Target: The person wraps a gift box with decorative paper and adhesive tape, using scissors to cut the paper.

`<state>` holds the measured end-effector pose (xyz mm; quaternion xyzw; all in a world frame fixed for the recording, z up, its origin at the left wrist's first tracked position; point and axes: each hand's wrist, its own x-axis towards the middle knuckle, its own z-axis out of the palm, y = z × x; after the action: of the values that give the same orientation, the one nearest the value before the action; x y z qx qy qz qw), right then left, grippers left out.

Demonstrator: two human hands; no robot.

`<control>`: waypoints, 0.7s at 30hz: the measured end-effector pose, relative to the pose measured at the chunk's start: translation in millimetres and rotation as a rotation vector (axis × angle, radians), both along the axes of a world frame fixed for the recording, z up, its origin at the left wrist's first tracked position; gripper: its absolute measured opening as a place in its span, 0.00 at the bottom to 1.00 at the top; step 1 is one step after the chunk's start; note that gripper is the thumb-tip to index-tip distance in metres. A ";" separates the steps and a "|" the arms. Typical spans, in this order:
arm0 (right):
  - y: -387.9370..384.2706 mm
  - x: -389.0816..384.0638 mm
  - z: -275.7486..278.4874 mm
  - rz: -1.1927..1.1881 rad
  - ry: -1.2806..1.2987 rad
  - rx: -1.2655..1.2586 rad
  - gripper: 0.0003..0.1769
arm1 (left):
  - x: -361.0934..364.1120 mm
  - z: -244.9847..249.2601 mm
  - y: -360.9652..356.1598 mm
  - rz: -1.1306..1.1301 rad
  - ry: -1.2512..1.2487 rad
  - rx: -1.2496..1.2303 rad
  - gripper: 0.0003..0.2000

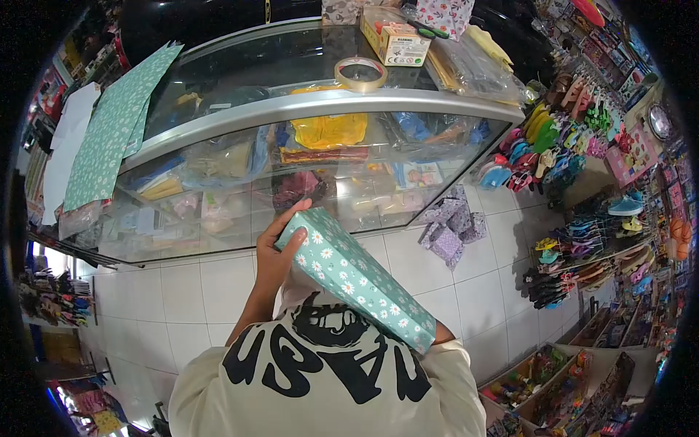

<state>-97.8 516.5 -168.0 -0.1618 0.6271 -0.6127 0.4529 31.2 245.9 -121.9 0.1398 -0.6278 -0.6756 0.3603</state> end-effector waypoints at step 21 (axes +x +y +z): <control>36.0 -5.9 1.6 -0.042 -0.040 0.039 0.15 | -5.8 -3.8 -8.7 -0.055 -0.082 0.063 0.17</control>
<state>-103.7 552.6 -166.4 -0.1275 0.6331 -0.6129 0.4553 25.4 237.2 -125.8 0.1612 -0.6242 -0.6982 0.3112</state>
